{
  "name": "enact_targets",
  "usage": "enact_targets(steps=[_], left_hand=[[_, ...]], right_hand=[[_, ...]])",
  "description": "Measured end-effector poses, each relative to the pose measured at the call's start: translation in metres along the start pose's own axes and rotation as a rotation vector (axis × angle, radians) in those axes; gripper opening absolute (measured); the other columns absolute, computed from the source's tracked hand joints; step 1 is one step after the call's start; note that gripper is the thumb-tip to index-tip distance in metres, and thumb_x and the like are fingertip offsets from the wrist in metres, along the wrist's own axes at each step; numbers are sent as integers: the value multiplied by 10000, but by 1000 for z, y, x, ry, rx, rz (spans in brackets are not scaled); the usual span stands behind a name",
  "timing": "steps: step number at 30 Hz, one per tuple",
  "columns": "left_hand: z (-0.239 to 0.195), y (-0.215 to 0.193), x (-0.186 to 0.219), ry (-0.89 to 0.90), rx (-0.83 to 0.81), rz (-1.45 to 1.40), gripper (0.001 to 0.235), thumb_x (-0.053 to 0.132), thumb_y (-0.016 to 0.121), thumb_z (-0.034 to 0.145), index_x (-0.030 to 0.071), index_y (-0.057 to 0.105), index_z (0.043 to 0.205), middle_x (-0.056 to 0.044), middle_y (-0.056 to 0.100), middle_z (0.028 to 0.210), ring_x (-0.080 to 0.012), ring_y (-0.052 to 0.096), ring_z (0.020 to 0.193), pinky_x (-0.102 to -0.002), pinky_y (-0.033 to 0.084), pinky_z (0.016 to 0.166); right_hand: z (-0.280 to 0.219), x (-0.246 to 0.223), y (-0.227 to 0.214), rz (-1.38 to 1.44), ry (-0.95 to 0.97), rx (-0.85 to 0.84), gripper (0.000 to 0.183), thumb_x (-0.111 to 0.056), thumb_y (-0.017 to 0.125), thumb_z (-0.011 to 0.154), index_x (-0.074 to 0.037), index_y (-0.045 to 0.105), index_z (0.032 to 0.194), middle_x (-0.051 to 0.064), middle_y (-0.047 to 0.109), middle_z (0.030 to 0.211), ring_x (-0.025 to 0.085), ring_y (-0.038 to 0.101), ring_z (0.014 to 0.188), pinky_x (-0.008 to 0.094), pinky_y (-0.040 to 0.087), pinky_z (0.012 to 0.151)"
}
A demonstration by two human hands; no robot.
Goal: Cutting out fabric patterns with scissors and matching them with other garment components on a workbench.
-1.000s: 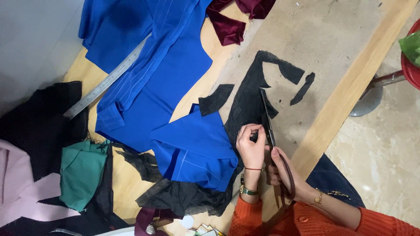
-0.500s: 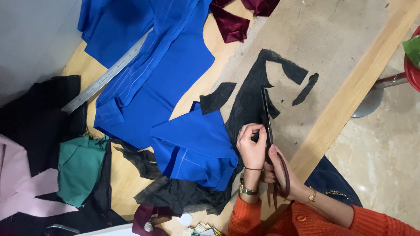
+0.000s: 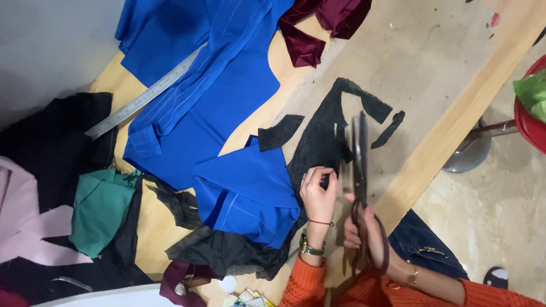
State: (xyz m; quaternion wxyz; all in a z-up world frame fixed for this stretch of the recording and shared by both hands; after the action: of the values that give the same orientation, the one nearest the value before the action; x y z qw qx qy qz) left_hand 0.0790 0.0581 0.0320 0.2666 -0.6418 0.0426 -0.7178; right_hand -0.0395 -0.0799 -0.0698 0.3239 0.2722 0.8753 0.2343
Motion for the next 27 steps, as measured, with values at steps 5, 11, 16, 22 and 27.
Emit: enact_targets(steps=[5,11,16,22,27], left_hand=[[-1,-1,3,-77,21,-10,156,122,713,924,116,699,1079,-62,524,1312,-117,591,671,-291,593,659],[-8,4,23,229,55,259,187,138,680,993,73,669,1169,-128,555,1288,-253,656,800,-387,595,714],[4,10,30,178,139,346,168,138,651,1008,41,696,1137,-109,604,1139,-300,681,914,-404,574,791],[26,61,29,31,83,425,307,231,697,964,21,672,1187,-132,521,1118,-336,634,882,-440,554,777],[43,80,24,-46,134,499,148,86,650,941,7,655,1067,-155,482,1086,-375,613,831,-492,537,736]], right_hand=[[-33,-128,23,-538,-366,-17,544,-458,414,1055,-184,432,1526,-51,549,757,100,567,592,261,553,520],[-42,-248,-10,-1355,-551,282,701,-356,594,949,-64,460,1572,87,562,867,160,384,571,293,327,512],[-37,-302,-22,-1659,-558,336,624,-276,713,899,-193,568,1501,58,688,1083,259,610,830,349,433,770],[22,-353,-79,-2101,-767,300,728,-436,721,857,-193,567,1525,162,747,1207,360,734,933,487,595,769],[49,-406,-67,-2175,-891,257,765,-574,727,805,-254,600,1487,124,749,1278,350,756,968,475,607,753]])
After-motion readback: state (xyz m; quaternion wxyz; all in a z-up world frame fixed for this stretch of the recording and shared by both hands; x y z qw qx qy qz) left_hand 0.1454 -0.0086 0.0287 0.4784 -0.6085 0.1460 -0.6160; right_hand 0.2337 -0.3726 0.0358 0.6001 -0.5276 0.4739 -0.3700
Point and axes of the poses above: each hand's wrist, its own z-axis towards the middle knuckle, its own y-axis out of the palm, x = y × z, the point moved 7 cm from there along z, towards the middle knuckle
